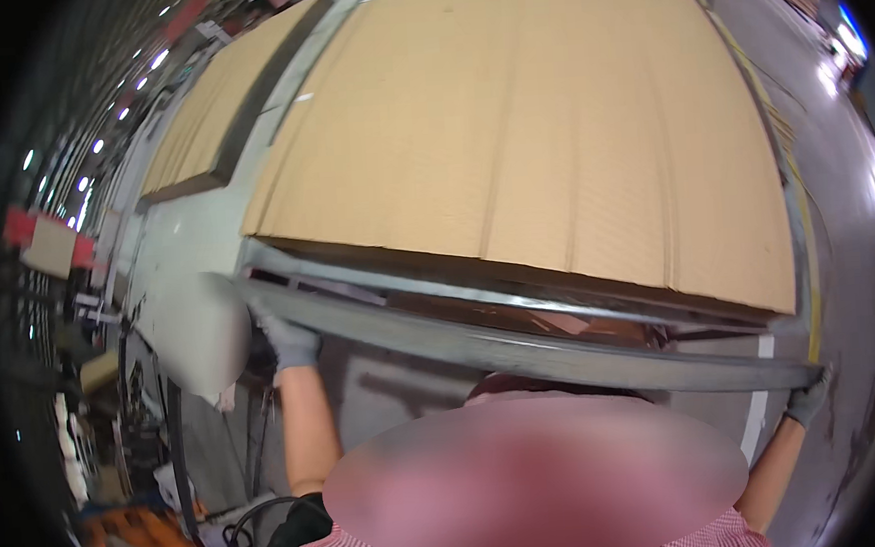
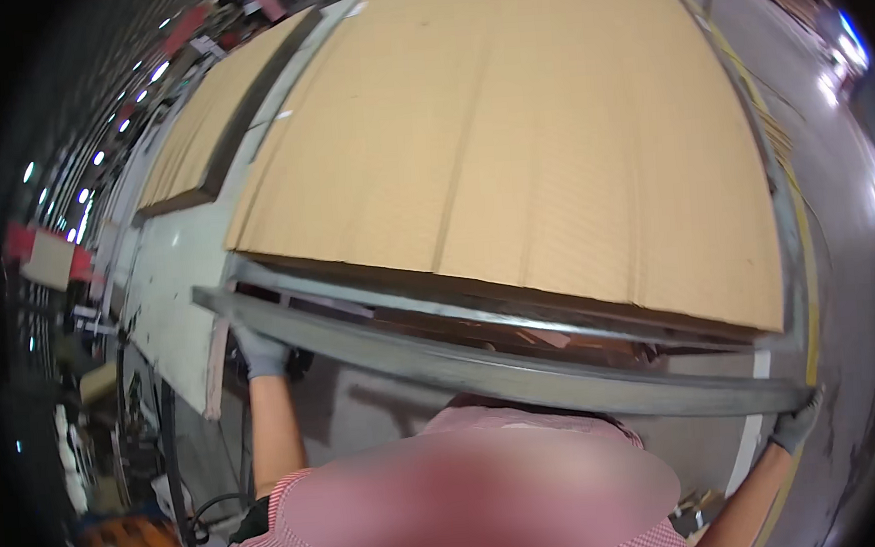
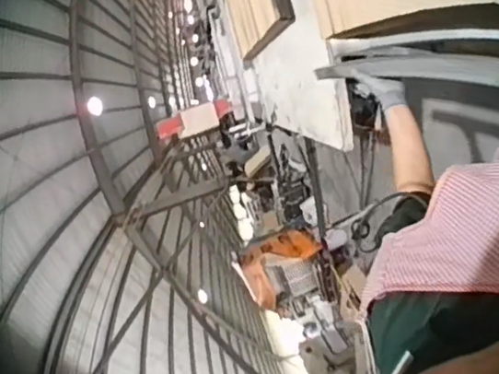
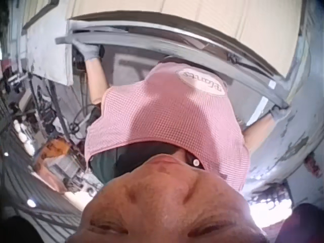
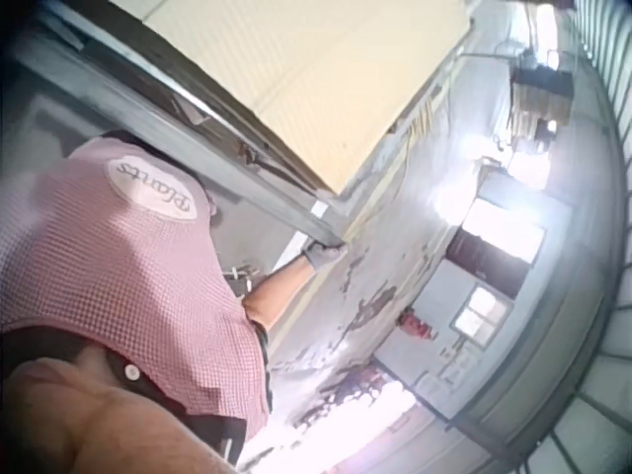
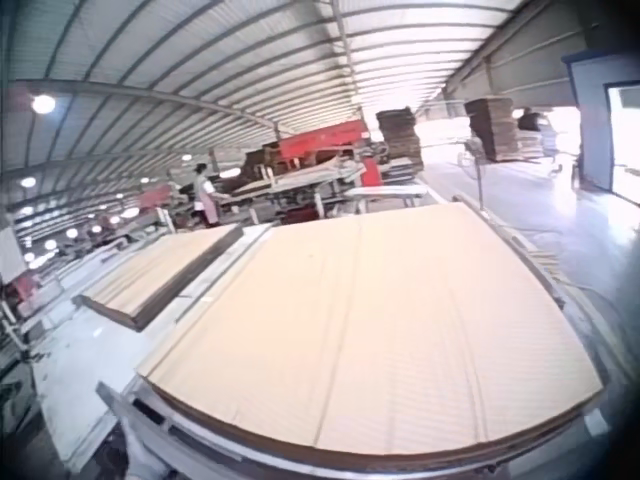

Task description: Organizing and aligning cardboard sheets on a metal work surface and applying product conformity labels.

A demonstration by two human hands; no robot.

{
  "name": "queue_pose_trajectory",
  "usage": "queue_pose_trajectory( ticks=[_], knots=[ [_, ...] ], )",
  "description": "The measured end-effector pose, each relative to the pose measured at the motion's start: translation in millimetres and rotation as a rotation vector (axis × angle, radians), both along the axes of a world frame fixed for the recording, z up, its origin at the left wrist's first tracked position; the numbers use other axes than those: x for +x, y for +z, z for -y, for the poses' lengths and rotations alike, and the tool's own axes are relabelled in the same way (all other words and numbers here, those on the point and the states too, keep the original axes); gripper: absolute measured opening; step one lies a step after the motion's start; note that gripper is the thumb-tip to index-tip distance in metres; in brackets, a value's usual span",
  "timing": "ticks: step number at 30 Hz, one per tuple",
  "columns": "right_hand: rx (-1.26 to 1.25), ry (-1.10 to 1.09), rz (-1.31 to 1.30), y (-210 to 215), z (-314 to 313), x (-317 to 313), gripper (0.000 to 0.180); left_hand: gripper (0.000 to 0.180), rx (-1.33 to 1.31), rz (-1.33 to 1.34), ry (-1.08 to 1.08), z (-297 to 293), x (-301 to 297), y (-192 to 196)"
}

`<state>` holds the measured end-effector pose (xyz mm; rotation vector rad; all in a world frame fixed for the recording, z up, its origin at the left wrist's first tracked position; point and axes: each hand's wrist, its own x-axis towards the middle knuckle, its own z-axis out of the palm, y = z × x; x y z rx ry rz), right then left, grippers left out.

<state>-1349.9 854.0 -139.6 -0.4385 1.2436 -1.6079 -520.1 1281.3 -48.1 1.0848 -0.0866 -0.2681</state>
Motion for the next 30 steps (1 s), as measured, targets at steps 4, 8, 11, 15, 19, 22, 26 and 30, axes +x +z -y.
queue_pose_trajectory(
  ticks=[4,8,11,15,19,22,26,30],
  knots=[
    [-0.002,0.016,-0.107,-8.1,59.3,-5.4,0.037,0.06,-0.016,-0.322,0.142,22.8,4.2,-7.1],
    [0.053,0.055,-0.191,0.6,62.2,27.5,0.044,0.058,0.237,-0.248,0.231,36.3,18.4,1.9],
    [0.063,0.093,-0.186,2.8,56.2,48.7,0.047,0.054,0.374,0.073,0.155,-39.6,140.9,-76.4],
    [0.121,-0.012,-0.265,12.0,51.7,55.5,0.047,0.083,0.263,-0.058,0.187,-20.6,211.2,-29.7],
    [0.153,0.074,-0.33,-11.2,66.6,27.5,0.046,0.06,1.028,0.504,0.385,-72.0,294.1,-69.0],
    [0.121,0.21,-0.555,-21.5,72.0,-5.1,0.044,0.04,0.501,0.098,0.461,-4.2,264.2,-48.8],
    [0.178,0.033,-0.474,-6.9,85.5,35.5,0.04,0.023,1.129,0.725,0.489,-47.0,272.9,-60.4],
    [0.142,0.145,-0.663,-2.1,82.6,10.0,0.038,0.033,-0.096,-0.168,0.139,-17.8,233.3,-25.0]
  ],
)
